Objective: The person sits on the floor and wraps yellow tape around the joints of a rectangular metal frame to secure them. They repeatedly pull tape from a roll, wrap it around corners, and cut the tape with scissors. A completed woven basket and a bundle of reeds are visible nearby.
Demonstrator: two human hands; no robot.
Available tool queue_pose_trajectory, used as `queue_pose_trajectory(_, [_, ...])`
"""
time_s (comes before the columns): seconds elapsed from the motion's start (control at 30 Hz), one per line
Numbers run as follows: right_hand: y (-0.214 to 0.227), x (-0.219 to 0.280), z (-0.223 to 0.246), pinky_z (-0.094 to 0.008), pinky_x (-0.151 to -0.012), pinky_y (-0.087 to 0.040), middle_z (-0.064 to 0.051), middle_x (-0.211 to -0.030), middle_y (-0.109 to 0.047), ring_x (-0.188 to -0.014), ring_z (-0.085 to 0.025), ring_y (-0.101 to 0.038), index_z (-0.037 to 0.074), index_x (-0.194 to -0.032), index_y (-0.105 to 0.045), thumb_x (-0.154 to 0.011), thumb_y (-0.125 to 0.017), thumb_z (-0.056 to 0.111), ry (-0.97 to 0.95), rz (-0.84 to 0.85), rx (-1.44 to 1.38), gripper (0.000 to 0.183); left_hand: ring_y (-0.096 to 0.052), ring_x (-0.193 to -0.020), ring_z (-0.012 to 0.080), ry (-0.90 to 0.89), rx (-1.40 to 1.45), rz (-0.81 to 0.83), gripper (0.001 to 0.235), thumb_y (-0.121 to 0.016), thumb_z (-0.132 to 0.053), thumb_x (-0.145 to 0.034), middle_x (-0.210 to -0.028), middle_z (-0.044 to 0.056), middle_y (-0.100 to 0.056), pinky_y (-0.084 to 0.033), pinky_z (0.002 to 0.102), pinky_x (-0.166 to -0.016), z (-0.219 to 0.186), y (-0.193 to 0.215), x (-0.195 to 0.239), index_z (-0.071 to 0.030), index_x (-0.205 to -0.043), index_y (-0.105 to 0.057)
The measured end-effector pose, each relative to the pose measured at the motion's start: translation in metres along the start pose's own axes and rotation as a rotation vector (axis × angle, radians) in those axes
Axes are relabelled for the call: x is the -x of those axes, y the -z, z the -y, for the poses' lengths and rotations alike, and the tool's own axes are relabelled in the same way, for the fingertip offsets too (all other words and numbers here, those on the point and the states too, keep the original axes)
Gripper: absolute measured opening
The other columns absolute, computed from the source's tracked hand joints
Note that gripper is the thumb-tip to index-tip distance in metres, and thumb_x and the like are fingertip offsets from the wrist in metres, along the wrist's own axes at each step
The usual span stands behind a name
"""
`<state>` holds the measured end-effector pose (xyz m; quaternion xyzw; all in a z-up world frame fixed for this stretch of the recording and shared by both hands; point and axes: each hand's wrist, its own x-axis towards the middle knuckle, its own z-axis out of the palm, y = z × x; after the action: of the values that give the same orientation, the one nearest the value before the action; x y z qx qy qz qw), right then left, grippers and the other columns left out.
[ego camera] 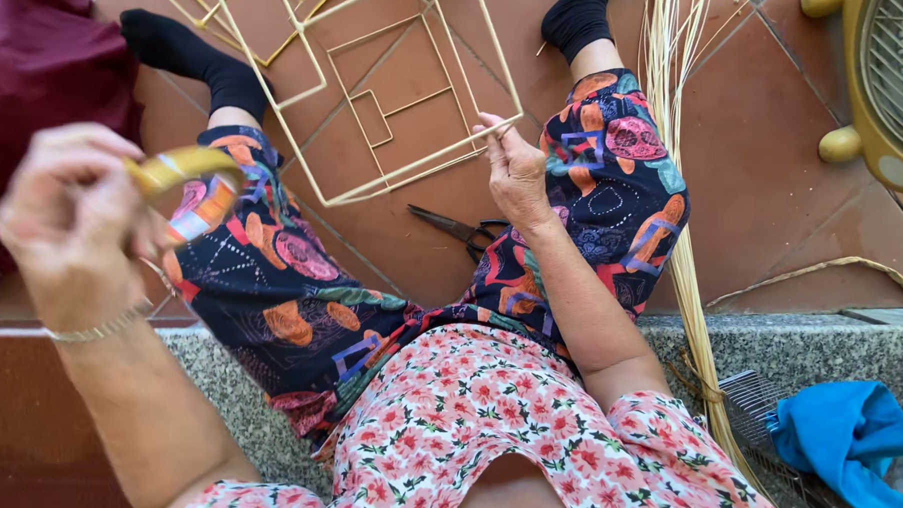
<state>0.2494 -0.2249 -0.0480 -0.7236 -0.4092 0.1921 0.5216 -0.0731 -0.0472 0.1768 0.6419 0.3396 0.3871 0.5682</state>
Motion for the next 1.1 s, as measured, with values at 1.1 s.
queue_pose_trajectory(1.1, [0.067,0.025,0.129,-0.038,-0.080,-0.051,-0.012,-0.102,-0.063,-0.096,-0.028,-0.061,0.002,-0.100,-0.058,-0.096,-0.072,-0.006,0.431,-0.093,0.181,0.017,-0.072,-0.096,0.0346,-0.132,-0.299,0.603,0.069,-0.071,-0.011,-0.099,-0.117,0.020,-0.068,-0.058,0.038,-0.083,0.041,-0.163,0.061,-0.003,-0.155,-0.031])
